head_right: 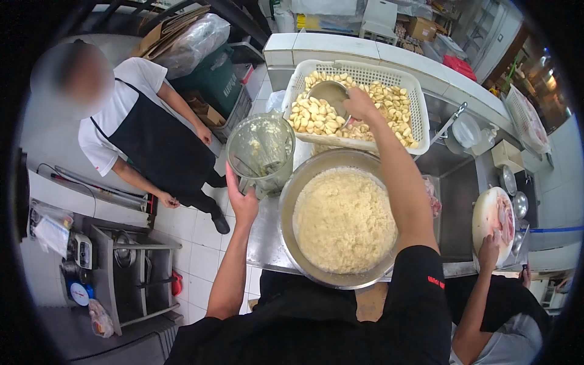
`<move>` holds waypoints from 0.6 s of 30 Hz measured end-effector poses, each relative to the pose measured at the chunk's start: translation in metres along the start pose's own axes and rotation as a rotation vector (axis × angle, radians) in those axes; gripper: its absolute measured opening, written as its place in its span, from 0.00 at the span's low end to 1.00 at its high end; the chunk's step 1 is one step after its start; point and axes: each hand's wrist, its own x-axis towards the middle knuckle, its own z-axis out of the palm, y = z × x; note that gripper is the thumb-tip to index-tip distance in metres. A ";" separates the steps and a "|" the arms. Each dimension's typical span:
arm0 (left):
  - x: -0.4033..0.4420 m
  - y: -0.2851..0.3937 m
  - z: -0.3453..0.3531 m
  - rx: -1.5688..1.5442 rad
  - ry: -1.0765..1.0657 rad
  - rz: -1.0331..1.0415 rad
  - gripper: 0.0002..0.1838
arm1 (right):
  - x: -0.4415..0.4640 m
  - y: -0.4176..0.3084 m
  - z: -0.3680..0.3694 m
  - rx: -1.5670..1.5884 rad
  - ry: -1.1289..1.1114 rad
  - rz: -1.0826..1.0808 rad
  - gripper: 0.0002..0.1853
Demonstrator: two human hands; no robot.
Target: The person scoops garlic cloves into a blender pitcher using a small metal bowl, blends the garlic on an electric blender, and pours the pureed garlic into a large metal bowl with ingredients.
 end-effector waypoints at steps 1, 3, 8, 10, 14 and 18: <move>0.000 -0.002 0.000 0.016 -0.007 0.014 0.42 | -0.004 0.004 -0.006 0.123 -0.117 0.126 0.10; 0.000 -0.001 0.000 0.028 -0.013 0.030 0.43 | 0.003 0.034 -0.013 0.258 -0.121 0.205 0.08; 0.002 -0.002 -0.003 0.000 -0.031 -0.006 0.42 | -0.015 0.052 -0.055 0.552 0.045 0.294 0.12; 0.005 -0.006 -0.004 -0.001 -0.051 -0.013 0.44 | -0.017 0.052 -0.065 0.570 0.109 0.289 0.12; 0.003 0.005 -0.018 -0.178 -0.230 -0.101 0.50 | -0.025 0.046 -0.071 0.579 0.210 0.281 0.18; 0.024 0.029 -0.043 -0.144 -0.285 -0.020 0.51 | -0.028 0.009 -0.079 0.634 0.065 0.051 0.22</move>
